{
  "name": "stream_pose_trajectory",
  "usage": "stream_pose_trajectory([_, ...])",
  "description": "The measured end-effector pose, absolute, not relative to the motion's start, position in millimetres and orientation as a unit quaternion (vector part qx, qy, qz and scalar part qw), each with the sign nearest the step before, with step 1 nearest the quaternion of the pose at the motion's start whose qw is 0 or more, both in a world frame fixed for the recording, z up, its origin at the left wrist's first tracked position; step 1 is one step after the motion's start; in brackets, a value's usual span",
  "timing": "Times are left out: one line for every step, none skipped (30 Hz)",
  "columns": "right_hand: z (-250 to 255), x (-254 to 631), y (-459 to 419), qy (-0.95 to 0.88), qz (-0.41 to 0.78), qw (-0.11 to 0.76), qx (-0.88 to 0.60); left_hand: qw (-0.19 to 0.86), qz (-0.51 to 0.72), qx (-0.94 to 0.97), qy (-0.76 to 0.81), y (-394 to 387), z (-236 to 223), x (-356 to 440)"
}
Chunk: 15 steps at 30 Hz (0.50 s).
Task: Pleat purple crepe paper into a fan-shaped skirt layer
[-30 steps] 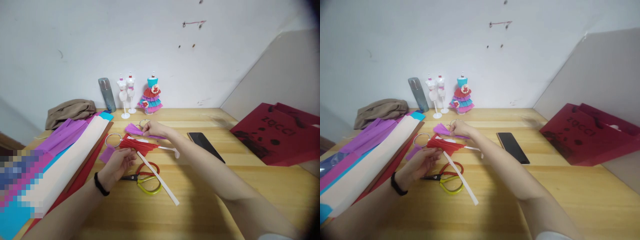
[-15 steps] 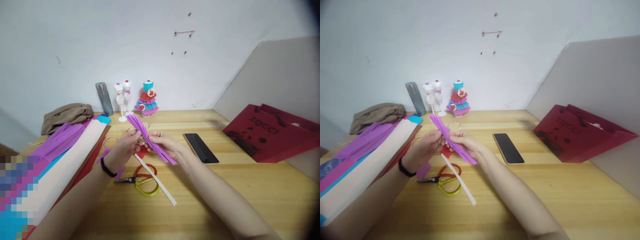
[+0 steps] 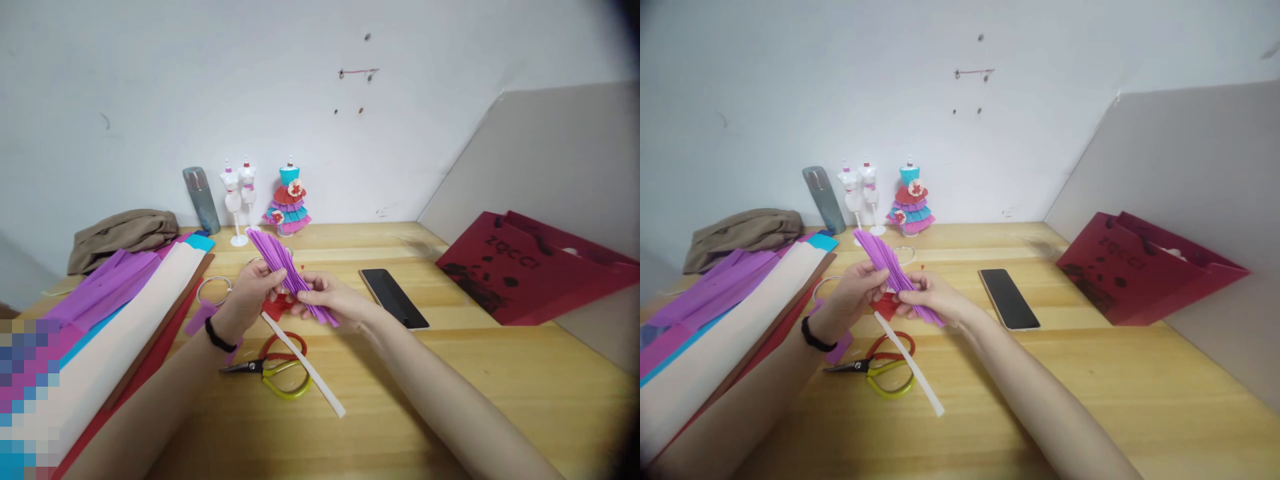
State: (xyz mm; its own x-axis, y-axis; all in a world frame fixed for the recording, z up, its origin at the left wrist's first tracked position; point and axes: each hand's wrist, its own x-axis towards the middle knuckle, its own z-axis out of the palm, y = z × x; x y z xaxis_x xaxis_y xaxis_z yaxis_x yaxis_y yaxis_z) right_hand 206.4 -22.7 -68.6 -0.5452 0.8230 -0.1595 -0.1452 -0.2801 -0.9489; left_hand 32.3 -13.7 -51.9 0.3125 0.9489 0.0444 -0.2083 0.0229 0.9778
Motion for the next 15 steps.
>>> stream_pose_trajectory([-68.1, 206.8, -22.9, -0.511, 0.707, 0.333, -0.358, 0.616, 0.472, 0.517, 0.361, -13.0, -53.0, 32.8])
stream_pose_trajectory([-67.8, 206.9, -22.9, -0.521, 0.690, 0.336, -0.374, 0.612, 0.477, 0.514, 0.366, -12.3, -54.4, 33.3])
stream_pose_trajectory([-67.8, 206.9, -22.8, -0.531, 0.672, 0.342, -0.386, 0.610, 0.481, 0.509, 0.370, -11.7, -56.0, 33.8])
stream_pose_trajectory([-67.9, 206.8, -22.5, -0.543, 0.654, 0.350, -0.394, 0.611, 0.484, 0.504, 0.372, -11.2, -57.8, 34.3])
stream_pose_trajectory([-68.2, 206.6, -22.3, -0.556, 0.635, 0.361, -0.396, 0.615, 0.488, 0.498, 0.370, -10.6, -59.7, 34.8])
stream_pose_trajectory([-68.6, 206.4, -22.0, -0.571, 0.616, 0.372, -0.394, 0.620, 0.491, 0.490, 0.366, -10.1, -61.6, 35.2])
stream_pose_trajectory([-69.3, 206.1, -21.6, -0.586, 0.599, 0.381, -0.391, 0.627, 0.494, 0.482, 0.360, -9.5, -63.6, 35.6])
stream_pose_trajectory([-70.2, 205.9, -21.1, -0.598, 0.583, 0.388, -0.390, 0.634, 0.496, 0.475, 0.355, -9.0, -65.5, 36.0])
stream_pose_trajectory([-71.3, 205.7, -20.5, -0.609, 0.567, 0.393, -0.391, 0.640, 0.498, 0.468, 0.351, -8.7, -67.3, 36.3])
stream_pose_trajectory([-72.4, 205.5, -19.8, -0.617, 0.554, 0.395, -0.395, 0.644, 0.499, 0.463, 0.349, -8.4, -69.0, 36.5])
stream_pose_trajectory([-73.7, 205.2, -19.1, -0.626, 0.541, 0.394, -0.402, 0.647, 0.498, 0.460, 0.350, -8.3, -70.4, 36.8])
stream_pose_trajectory([-74.8, 205.0, -18.5, -0.634, 0.528, 0.391, -0.408, 0.648, 0.497, 0.458, 0.352, -8.4, -71.6, 37.0])
stream_pose_trajectory([-75.7, 204.7, -17.9, -0.643, 0.515, 0.388, -0.413, 0.648, 0.497, 0.457, 0.354, -8.5, -72.5, 37.2])
stream_pose_trajectory([-76.2, 204.4, -17.5, -0.650, 0.504, 0.388, -0.416, 0.647, 0.497, 0.456, 0.355, -8.8, -73.2, 37.5])
stream_pose_trajectory([-76.5, 204.0, -17.4, -0.655, 0.497, 0.391, -0.414, 0.647, 0.498, 0.455, 0.356, -9.0, -73.6, 37.7])
